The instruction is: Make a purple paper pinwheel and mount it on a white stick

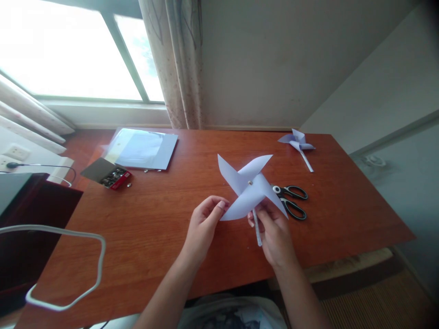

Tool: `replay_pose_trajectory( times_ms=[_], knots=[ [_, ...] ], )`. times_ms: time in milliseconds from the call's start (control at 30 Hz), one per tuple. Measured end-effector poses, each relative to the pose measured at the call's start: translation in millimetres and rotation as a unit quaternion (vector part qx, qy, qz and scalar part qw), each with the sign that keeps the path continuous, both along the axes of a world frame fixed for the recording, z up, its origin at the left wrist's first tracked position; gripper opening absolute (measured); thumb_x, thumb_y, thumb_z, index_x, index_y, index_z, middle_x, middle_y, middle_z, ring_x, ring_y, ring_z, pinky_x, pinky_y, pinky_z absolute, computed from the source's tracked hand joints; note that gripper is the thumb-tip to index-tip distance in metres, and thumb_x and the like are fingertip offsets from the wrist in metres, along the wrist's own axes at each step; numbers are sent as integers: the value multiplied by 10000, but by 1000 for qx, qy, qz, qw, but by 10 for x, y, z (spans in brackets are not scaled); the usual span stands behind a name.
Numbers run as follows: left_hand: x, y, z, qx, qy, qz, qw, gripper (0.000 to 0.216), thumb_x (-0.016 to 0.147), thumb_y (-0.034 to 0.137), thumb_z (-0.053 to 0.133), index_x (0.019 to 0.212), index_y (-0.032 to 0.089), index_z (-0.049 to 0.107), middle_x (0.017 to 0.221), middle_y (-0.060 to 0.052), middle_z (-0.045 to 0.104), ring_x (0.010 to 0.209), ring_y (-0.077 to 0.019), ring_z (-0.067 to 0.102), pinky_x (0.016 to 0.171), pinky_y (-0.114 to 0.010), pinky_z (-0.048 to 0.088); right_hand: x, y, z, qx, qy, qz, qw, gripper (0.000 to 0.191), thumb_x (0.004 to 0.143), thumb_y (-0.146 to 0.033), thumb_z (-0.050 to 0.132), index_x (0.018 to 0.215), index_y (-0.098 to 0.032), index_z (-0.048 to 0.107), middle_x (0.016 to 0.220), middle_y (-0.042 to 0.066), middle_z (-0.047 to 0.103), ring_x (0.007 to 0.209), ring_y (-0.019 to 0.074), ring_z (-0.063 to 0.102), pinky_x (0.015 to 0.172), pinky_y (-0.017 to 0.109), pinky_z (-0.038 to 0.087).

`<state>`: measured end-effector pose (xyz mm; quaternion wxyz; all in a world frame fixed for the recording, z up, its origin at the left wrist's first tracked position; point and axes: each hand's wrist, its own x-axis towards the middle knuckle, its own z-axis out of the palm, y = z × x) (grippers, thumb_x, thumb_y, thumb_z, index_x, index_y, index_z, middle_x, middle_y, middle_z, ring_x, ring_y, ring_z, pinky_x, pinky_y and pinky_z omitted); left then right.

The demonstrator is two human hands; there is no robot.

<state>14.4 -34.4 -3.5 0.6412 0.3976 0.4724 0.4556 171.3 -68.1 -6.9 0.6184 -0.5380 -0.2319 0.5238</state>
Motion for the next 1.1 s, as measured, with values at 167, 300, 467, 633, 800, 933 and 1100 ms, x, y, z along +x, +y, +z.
replay_pose_trajectory(
  times_ms=[167,300,467,633,800,933,1100],
  knots=[
    [-10,5,-23,0,9,-3,1000,237,872,423,726,854,188,735,827,-19,679,809,-187,561,737,-258,431,21,-23,-39,-17,-28,-6,999,317,801,-482,828,798,-196,693,702,6,623,643,129,538,601,270,446],
    [-20,14,-56,1,17,1,1000,216,869,401,721,881,186,740,838,-21,677,791,-177,552,720,-258,434,38,-41,-67,-3,-62,-19,998,287,810,-439,833,812,-189,692,710,11,624,669,141,544,614,282,435],
    [-9,16,-48,-11,10,31,999,199,851,371,729,932,189,730,863,-22,688,794,-174,593,716,-259,460,43,-38,-38,24,-50,-20,998,218,781,-363,852,883,-219,726,734,-4,651,656,122,534,612,256,434],
    [6,8,-29,-20,6,47,999,220,831,361,743,958,185,708,948,-38,707,817,-179,620,709,-263,476,33,-1,66,14,-41,-43,998,341,670,-406,919,894,-216,747,781,11,701,661,116,561,612,235,455],
    [3,-9,-11,-21,19,12,1000,204,849,373,721,907,177,719,822,-20,682,755,-171,573,691,-259,434,21,17,73,15,-55,-40,998,321,690,-402,911,887,-213,743,803,9,700,669,110,566,613,229,462],
    [-3,-9,-22,-16,17,-12,1000,200,841,365,728,895,173,726,797,-16,679,750,-169,555,695,-258,410,6,19,73,23,-75,-47,996,311,685,-386,911,875,-210,738,770,-1,673,681,114,570,623,236,480],
    [-6,14,-65,-2,-9,-22,1000,221,835,383,744,888,169,727,840,-28,696,789,-179,562,724,-264,421,-4,21,98,27,-94,-54,994,304,682,-376,911,867,-207,738,794,3,682,696,110,586,644,238,500]
  ],
)
